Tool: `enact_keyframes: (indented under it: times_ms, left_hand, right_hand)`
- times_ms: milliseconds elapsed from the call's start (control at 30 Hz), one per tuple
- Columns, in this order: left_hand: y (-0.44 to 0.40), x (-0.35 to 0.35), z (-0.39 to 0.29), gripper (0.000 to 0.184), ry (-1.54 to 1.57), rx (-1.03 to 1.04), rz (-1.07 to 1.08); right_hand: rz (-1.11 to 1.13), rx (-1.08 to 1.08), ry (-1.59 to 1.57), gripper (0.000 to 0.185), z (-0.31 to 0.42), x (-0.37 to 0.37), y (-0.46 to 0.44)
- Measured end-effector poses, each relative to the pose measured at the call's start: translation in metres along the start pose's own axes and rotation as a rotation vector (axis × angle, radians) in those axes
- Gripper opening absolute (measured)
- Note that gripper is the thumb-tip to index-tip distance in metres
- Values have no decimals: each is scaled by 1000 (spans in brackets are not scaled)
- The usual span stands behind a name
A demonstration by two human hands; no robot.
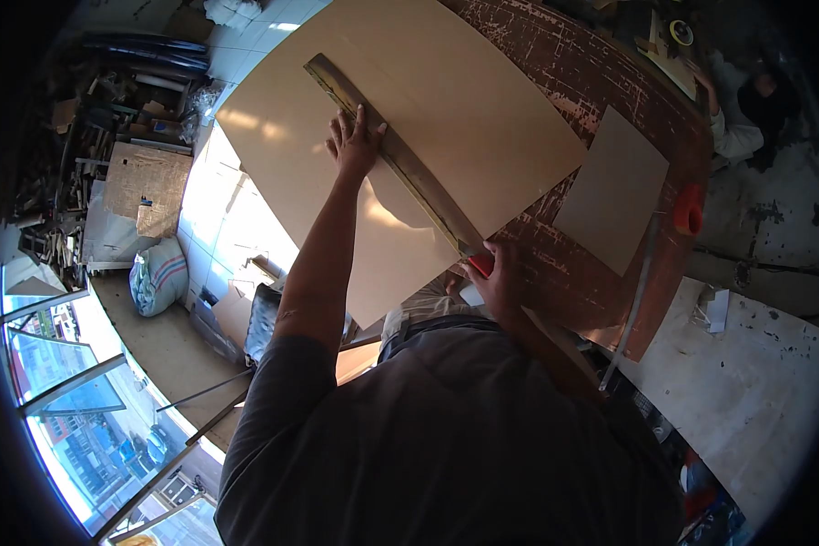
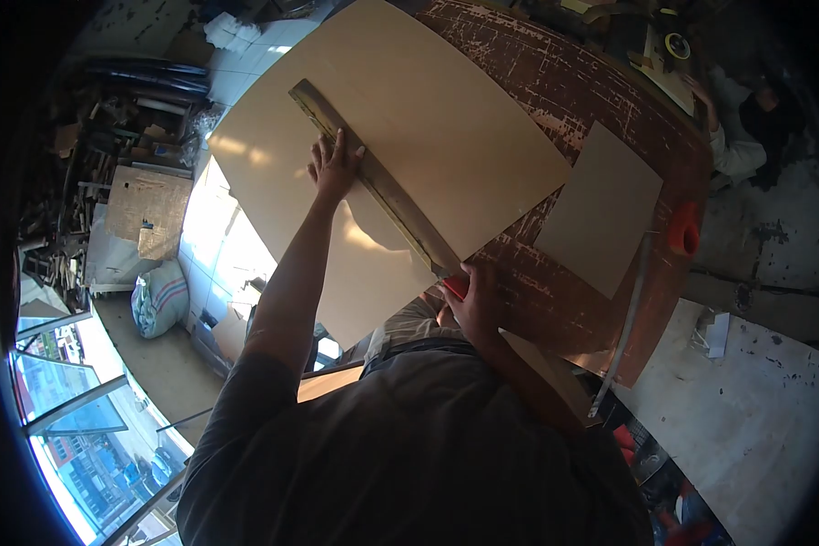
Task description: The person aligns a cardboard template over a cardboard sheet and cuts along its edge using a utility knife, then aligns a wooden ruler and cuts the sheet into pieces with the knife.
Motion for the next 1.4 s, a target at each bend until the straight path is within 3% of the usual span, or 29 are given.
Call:
enact_keyframes:
  times_ms: [267, 1400]
  left_hand:
    - [-2, 6, 3, 80, 0, 9, -1]
    - [-1, 5, 0, 79, -9, 21, -4]
  right_hand:
    - [15, -42, 179, 63, 10, -6, 4]
    - [66, 88, 133, 55, 3, -7, 5]
Point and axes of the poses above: each hand's wrist, its own y-axis away from the middle knuckle, its own x-axis out of the palm, z = x × y, the point moved 7 cm from there along -y, towards the middle knuckle, and after that the axes turned 10 degrees about -y, right-handed, at the moved point
